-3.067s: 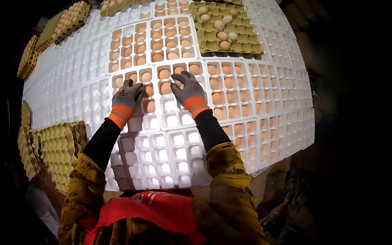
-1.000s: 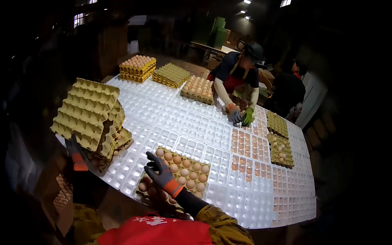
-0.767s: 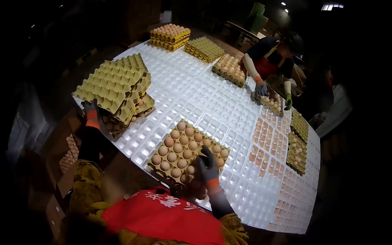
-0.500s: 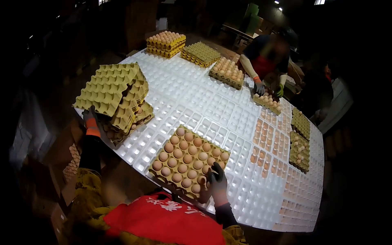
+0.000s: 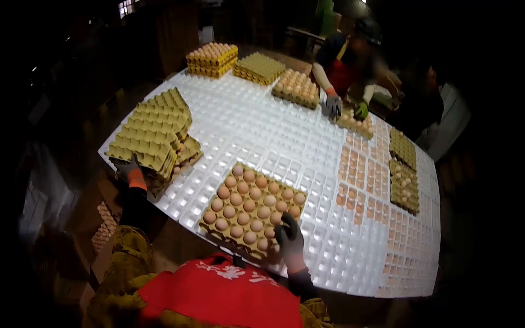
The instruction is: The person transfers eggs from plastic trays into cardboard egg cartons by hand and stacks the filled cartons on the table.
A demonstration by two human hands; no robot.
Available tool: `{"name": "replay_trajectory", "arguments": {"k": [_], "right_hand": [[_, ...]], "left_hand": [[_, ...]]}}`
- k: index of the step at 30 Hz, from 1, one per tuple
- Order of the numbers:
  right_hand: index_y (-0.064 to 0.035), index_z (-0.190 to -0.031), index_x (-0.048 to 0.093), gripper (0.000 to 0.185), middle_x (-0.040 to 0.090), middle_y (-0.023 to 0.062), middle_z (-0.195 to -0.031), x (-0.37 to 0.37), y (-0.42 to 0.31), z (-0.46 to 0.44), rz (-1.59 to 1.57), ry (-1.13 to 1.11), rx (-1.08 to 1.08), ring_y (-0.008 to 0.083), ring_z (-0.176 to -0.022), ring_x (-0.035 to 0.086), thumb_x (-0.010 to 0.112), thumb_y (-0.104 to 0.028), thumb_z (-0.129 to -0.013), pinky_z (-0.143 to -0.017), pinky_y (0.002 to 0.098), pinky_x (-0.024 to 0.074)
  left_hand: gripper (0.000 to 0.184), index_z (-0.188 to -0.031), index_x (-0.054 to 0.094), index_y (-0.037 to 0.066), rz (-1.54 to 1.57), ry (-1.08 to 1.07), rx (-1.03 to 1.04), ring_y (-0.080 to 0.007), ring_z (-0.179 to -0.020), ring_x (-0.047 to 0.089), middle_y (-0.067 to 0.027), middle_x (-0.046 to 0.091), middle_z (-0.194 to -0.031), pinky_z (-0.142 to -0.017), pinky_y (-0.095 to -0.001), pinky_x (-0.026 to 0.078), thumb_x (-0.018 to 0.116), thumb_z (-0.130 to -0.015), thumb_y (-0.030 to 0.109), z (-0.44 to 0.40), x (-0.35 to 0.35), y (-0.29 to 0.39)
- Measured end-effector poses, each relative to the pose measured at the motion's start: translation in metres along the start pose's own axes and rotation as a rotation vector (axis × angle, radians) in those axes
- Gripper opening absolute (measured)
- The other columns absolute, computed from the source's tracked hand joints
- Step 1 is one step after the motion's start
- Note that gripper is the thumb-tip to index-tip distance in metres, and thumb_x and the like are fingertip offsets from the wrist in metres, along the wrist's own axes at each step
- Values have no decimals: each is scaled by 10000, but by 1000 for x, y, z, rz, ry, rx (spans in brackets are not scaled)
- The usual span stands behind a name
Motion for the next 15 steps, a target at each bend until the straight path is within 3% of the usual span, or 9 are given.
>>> {"name": "replay_trajectory", "arguments": {"k": [2,3,4,6,7,9,11,13,15], "right_hand": [[-2,-1435,491,487,609,116,-1341,-21,-10,6,33,46,-153,180,-1156,615,608,-96,-972,-940,311,522],[-2,-1425,504,463,613,124,-1334,-29,-23,13,8,73,-34,181,-1118,635,596,-85,-979,-931,310,526],[-2,-1412,519,449,623,123,-1316,-47,-20,18,-17,129,-77,171,-1070,650,601,-90,-979,-909,302,531],[8,-1347,574,410,659,116,-1262,-74,-28,31,65,187,-15,168,-1094,641,657,-80,-955,-933,310,521],[-13,-1296,622,364,681,89,-1211,-77,-35,38,135,163,-8,150,-1068,647,667,-75,-941,-913,300,523],[-46,-1254,659,323,689,73,-1157,-71,-36,53,300,43,1,139,-998,665,678,-90,-935,-864,292,533],[-76,-1221,679,305,674,112,-1042,-50,-45,64,455,-77,-73,188,-838,692,689,-136,-923,-751,329,562],[-87,-1252,650,388,652,135,-1097,-29,-40,70,695,-156,-14,256,-893,670,716,-187,-883,-786,379,551],[-105,-1289,611,489,620,139,-1161,-5,-31,70,1039,-133,-295,314,-985,624,733,-251,-839,-856,421,521]], "left_hand": [[763,-1523,329,8,140,124,207,-382,-1355,446,-246,402,-1507,-1073,-459,434,707,-940,324,17,-24,13],[682,-1478,392,-5,347,33,349,-344,-1297,494,-225,467,-1451,-1048,-433,452,702,-946,289,31,-18,12],[602,-1433,456,-19,560,-92,474,-307,-1239,542,-205,532,-1394,-1024,-408,469,697,-953,254,47,-12,9],[455,-1358,543,-28,750,-702,514,-243,-1142,605,-167,605,-1299,-982,-352,491,679,-952,126,136,-11,58],[415,-1345,562,-15,695,-1028,518,-213,-1141,606,-141,611,-1286,-978,-327,491,661,-950,63,224,-30,96],[404,-1279,616,31,480,-1364,942,-265,-1091,628,-130,643,-1218,-955,-379,496,709,-896,121,350,-68,118],[492,-1302,609,64,340,-1414,1339,-286,-1102,617,-134,624,-1233,-968,-412,480,750,-842,167,423,-93,113],[525,-1301,618,76,265,-1471,1515,-326,-1096,598,-145,620,-1227,-965,-436,462,769,-823,229,473,-96,92],[505,-1259,637,98,126,-1347,1840,-313,-1060,591,-121,624,-1218,-940,-435,446,745,-809,301,529,-91,70]]}}
Point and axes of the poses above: each hand's wrist, its own z-axis away from the middle knuckle, its own x-axis out of the palm, y = z × x, the point moved 10 cm from there along -z, towards the middle knuckle
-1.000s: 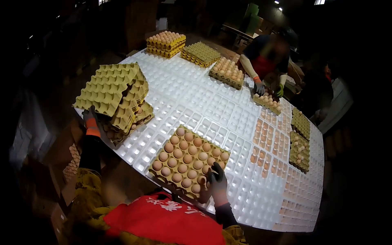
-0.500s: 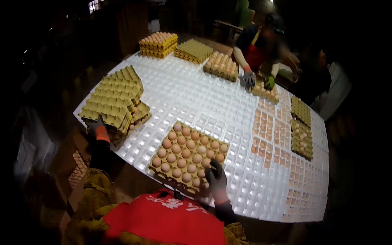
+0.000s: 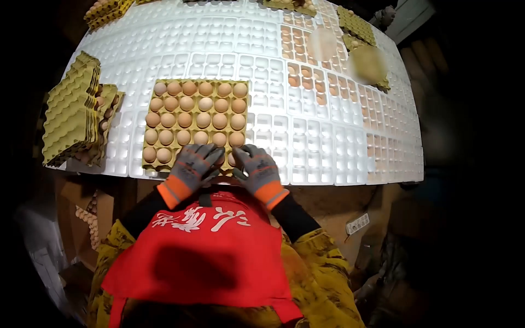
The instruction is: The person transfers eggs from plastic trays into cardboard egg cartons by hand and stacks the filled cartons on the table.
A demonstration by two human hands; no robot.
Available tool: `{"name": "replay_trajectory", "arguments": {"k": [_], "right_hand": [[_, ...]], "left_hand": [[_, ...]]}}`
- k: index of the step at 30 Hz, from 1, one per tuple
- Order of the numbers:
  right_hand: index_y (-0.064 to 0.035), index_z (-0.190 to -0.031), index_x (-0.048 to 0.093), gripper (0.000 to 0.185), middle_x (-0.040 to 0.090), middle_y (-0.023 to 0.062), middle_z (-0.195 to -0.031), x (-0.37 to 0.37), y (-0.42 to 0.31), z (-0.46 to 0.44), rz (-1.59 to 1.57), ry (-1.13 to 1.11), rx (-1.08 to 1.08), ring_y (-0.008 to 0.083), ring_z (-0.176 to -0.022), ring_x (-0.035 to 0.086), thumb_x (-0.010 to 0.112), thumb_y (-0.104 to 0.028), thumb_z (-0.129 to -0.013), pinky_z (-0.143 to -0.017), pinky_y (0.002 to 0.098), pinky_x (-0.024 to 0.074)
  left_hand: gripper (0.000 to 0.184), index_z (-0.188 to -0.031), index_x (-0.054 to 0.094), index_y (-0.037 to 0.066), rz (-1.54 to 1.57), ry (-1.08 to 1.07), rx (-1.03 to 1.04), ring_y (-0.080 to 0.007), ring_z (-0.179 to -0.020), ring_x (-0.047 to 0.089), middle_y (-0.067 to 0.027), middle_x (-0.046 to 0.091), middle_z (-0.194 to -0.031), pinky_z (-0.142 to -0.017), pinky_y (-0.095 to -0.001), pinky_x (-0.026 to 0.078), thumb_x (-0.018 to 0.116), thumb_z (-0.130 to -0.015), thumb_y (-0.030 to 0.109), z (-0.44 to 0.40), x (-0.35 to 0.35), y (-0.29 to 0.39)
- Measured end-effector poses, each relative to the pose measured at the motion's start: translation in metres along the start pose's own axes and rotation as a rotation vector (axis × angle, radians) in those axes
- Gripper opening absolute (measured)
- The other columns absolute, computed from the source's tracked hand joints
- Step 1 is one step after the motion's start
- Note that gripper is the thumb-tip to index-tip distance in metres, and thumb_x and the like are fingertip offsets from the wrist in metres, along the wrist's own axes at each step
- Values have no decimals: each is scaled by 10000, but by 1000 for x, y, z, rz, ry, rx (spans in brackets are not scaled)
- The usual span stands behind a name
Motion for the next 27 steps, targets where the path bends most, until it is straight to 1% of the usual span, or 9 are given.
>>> {"name": "replay_trajectory", "arguments": {"k": [4,10,12,17,20,22,23,24,27], "right_hand": [[-88,-1202,609,415,607,148,-1120,22,15,-5,-98,-39,78,316,-1021,616,720,-255,-839,-885,419,519],[0,-1228,573,415,609,60,-1049,20,82,26,-1810,291,563,247,-1039,636,681,-116,-845,-915,351,548],[-44,-1290,551,450,588,69,-1130,19,79,14,-1453,149,530,250,-1038,627,667,-188,-880,-882,372,556],[-193,-1386,518,646,551,208,-1240,32,45,-33,114,-4,172,377,-1035,620,731,-385,-808,-878,449,533],[-170,-1187,682,474,636,166,-1071,17,59,-40,-253,69,262,383,-973,648,778,-382,-775,-836,471,553],[-88,-1112,700,365,655,127,-1031,1,63,-33,-516,163,241,284,-912,666,783,-288,-818,-775,378,560],[-36,-1113,680,325,659,110,-1052,24,79,-19,-1221,34,600,239,-910,653,765,-175,-832,-777,334,555],[-13,-1133,655,322,659,94,-1047,24,95,-16,-1560,139,586,216,-890,657,736,-67,-826,-769,340,566],[-48,-1173,654,353,610,96,-1182,0,106,-33,-1219,125,370,186,-942,648,735,-72,-831,-822,320,561]], "left_hand": [[482,-1198,641,113,-129,-217,-2,-298,-992,590,-107,617,-1154,-902,-417,430,743,-774,319,-18,39,-1],[462,-1262,536,23,1526,173,-676,-182,-950,613,-84,598,-1042,-759,-313,539,692,-840,129,11,18,-84],[436,-1259,537,44,1818,96,-612,-167,-909,599,-70,600,-1004,-754,-323,532,675,-860,154,1,24,-83],[210,-919,605,114,-146,-175,-87,-294,-789,654,-145,644,-882,-618,-456,504,691,-774,239,-47,62,-32],[193,-956,625,113,-129,-124,-32,-308,-830,658,-139,660,-930,-637,-438,518,665,-824,248,-56,53,-29],[259,-1044,634,95,225,-56,-135,-285,-854,662,-120,668,-969,-671,-420,532,652,-857,273,-49,29,-42],[293,-1089,639,86,399,-2,-183,-273,-866,664,-111,672,-988,-688,-411,539,645,-874,285,-50,12,-54],[432,-1241,614,82,1131,-220,-562,-222,-903,642,-68,662,-1038,-742,-393,540,651,-891,332,-39,41,-79],[523,-1339,582,111,1709,-10,-611,-171,-912,612,-60,619,-1114,-748,-359,530,721,-867,287,-33,-5,-84]]}}
Point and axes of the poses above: each hand's wrist, its own z-axis away from the middle knuckle, its own x-axis out of the palm, y = z × x, the point moved 10 cm from there along -z, towards the middle knuckle
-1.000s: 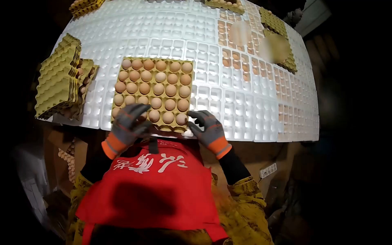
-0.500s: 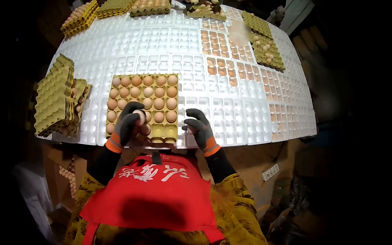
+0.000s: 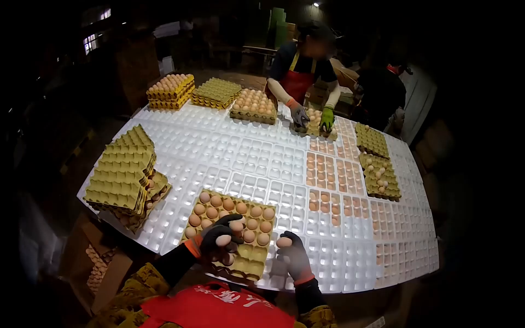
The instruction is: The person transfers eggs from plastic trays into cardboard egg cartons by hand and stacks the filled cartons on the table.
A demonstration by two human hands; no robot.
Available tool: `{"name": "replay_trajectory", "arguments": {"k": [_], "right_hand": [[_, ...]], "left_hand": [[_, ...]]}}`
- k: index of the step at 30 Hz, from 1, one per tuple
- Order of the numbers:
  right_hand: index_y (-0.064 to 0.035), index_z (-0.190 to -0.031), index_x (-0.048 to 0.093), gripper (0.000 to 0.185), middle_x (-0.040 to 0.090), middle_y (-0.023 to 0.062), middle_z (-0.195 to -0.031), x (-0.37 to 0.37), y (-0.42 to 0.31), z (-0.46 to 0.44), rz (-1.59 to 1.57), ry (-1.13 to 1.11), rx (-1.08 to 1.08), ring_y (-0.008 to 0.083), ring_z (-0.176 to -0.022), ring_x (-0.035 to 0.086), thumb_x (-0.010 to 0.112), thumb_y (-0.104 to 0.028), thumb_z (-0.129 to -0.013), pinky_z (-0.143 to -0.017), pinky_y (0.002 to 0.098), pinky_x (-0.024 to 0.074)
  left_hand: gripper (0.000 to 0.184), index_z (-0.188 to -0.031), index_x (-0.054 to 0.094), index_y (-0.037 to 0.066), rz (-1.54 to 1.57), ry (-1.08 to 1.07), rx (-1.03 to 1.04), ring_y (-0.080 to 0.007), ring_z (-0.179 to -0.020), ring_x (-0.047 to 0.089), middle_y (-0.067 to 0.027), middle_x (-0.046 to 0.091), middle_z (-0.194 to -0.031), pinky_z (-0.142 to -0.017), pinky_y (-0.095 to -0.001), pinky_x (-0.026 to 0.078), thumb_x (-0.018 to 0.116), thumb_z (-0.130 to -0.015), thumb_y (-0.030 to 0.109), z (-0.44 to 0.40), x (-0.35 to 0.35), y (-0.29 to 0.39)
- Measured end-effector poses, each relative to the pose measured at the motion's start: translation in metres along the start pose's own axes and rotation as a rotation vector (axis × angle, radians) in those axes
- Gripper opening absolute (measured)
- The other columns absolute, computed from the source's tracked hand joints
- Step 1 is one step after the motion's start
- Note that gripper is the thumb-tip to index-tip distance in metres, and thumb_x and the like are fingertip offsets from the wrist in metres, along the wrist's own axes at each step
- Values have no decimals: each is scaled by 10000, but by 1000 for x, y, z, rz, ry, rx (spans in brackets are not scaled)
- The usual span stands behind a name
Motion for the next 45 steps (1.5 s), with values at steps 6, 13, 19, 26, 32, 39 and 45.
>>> {"name": "replay_trajectory", "arguments": {"k": [6,13,19,26,32,39,45], "right_hand": [[-212,-1287,632,641,556,132,-1317,56,-46,-21,1170,-65,-303,335,-1061,659,833,-409,-712,-883,414,561],[-199,-1222,602,493,567,125,-1279,59,-16,-36,1416,20,-243,331,-936,655,748,-339,-772,-774,443,545],[-113,-1166,658,522,636,70,-1099,-9,17,-37,150,-93,59,201,-988,629,892,-297,-738,-780,353,563],[-76,-1131,665,534,628,83,-1116,-257,34,-3,241,356,94,222,-1009,646,915,-251,-693,-886,359,550],[-126,-1143,634,510,595,102,-1190,-363,-37,-59,999,462,-105,312,-1023,638,853,-323,-726,-864,414,538],[-136,-1226,677,367,610,121,-1286,-414,14,-104,807,469,-294,270,-975,684,717,-233,-874,-816,375,561],[-40,-1356,585,387,675,40,-1071,-469,10,-102,54,475,-162,121,-767,639,627,-138,-984,-705,266,528]], "left_hand": [[326,-1138,656,152,-1531,174,344,-319,-959,638,-150,563,-1131,-770,-455,545,718,-853,299,-35,17,17],[214,-1045,675,147,-2171,130,149,-346,-909,610,-138,566,-1149,-672,-426,542,617,-844,190,-76,45,-27],[327,-982,686,61,-1302,131,300,-304,-936,631,-110,610,-1045,-759,-399,526,812,-710,190,-66,21,23],[367,-1021,680,44,-1070,130,325,-243,-898,612,-88,612,-999,-796,-349,512,843,-721,178,-159,137,-8],[439,-1095,671,131,-1396,376,304,-342,-1028,639,-133,574,-1218,-838,-431,538,826,-740,338,-293,199,-84],[385,-1251,635,157,-1641,428,298,-357,-1065,633,-172,572,-1246,-841,-437,542,682,-895,293,-313,200,-107],[442,-1426,552,148,-990,524,339,-182,-1004,643,-103,637,-1259,-779,-304,527,599,-987,143,-293,135,-97]]}}
Point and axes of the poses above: each hand's wrist, its own z-axis away from the middle knuckle, its own x-axis out of the palm, y = z × x, the point moved 10 cm from there along -z, towards the middle knuckle
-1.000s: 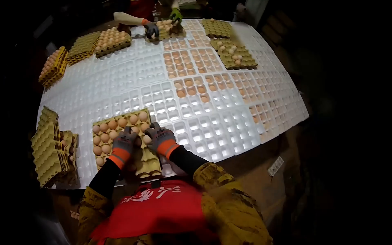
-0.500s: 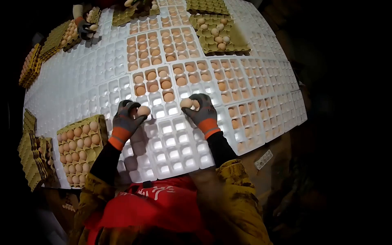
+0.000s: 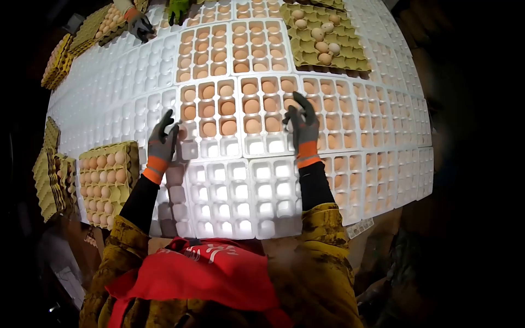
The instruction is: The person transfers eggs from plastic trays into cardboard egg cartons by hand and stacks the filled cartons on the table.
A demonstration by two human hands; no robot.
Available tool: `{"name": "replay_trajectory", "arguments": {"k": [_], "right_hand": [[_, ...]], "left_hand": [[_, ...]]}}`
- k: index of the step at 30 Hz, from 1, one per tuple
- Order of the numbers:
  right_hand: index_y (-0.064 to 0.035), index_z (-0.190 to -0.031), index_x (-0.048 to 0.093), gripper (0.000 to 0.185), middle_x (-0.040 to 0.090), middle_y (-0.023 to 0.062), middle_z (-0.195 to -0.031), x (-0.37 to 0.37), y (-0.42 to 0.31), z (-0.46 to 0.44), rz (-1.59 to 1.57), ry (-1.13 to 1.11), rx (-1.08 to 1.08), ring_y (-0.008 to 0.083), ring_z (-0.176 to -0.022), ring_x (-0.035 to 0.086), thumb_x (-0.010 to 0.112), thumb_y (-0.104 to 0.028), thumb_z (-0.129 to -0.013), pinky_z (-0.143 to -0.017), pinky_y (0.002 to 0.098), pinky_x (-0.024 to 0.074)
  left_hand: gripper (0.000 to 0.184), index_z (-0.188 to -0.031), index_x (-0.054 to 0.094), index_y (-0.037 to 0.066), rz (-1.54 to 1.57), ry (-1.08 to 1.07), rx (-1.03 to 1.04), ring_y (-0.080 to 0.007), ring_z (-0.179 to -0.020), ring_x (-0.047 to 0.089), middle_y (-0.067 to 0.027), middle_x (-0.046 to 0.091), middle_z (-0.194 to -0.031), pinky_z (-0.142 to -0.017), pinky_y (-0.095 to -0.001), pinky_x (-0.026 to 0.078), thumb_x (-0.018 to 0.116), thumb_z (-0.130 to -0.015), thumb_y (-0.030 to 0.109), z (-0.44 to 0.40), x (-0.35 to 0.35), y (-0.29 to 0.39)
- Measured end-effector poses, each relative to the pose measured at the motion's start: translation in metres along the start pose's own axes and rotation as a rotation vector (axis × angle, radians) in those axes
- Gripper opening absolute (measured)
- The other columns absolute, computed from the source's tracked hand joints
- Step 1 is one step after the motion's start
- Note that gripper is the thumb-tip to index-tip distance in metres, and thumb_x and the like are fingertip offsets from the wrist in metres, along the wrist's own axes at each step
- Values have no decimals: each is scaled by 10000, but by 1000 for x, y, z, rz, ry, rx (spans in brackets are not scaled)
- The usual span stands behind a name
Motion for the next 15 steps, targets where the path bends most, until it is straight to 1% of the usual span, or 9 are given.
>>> {"name": "replay_trajectory", "arguments": {"k": [1,2,4,6,8,10,12,14,15], "right_hand": [[-42,-1349,589,371,671,42,-1121,-5,-3,-3,40,42,-96,125,-843,647,614,-138,-992,-763,272,528],[-45,-1343,592,356,667,44,-1171,-8,-7,-4,80,85,-196,129,-919,654,601,-138,-1000,-821,278,529],[-50,-1314,603,338,641,103,-1278,16,-29,8,653,-6,-453,236,-1165,616,576,-56,-978,-996,352,485],[-54,-1313,605,362,635,123,-1278,32,-23,24,918,-100,-710,285,-1207,595,583,-16,-953,-1031,383,467],[-59,-1298,609,369,623,140,-1288,25,-11,22,842,-59,-638,330,-1183,590,590,-25,-931,-1029,423,466],[-53,-1290,614,367,623,144,-1288,19,-2,17,713,-16,-487,341,-1186,587,604,-40,-924,-1029,427,467],[-56,-1299,616,367,630,134,-1290,21,8,16,488,5,-360,319,-1209,585,616,-59,-932,-1039,412,464],[-58,-1314,611,365,633,131,-1290,41,-8,29,669,31,-360,294,-1213,593,606,-66,-950,-1042,384,468],[-60,-1329,607,368,630,126,-1302,55,-13,36,612,12,-376,270,-1211,603,599,-72,-961,-1046,369,471]], "left_hand": [[479,-1417,559,128,151,49,-148,-118,-901,588,-63,651,-1188,-786,-272,499,668,-951,128,-4,-8,-12],[455,-1402,566,120,325,124,-252,-119,-894,586,-68,641,-1202,-785,-291,502,638,-953,99,-1,-12,-19],[442,-1397,552,94,331,251,-91,-120,-932,574,-78,620,-1228,-833,-290,498,574,-959,48,-5,-20,-31],[448,-1404,527,61,328,296,33,-130,-994,565,-85,599,-1247,-900,-289,486,508,-959,9,-3,-16,-42],[439,-1387,529,42,382,307,-38,-165,-1079,567,-96,594,-1231,-955,-303,470,499,-949,17,1,-9,-34],[410,-1383,554,118,256,316,216,-210,-1075,597,-89,604,-1251,-867,-349,517,557,-973,106,-5,8,-31],[407,-1323,605,148,-428,195,373,-305,-1117,595,-130,614,-1246,-929,-434,497,604,-917,115,-3,23,-5],[397,-1256,645,146,-524,246,398,-369,-1111,585,-153,637,-1203,-980,-495,447,636,-861,111,1,12,22],[388,-1249,648,143,-482,135,333,-360,-1121,587,-144,646,-1195,-993,-486,435,635,-862,116,0,13,17]]}}
Point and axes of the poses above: each hand's wrist, its own z-axis away from the middle knuckle, its own x-axis out of the palm, y = z × x, the point moved 10 cm from there along -z, towards the middle knuckle
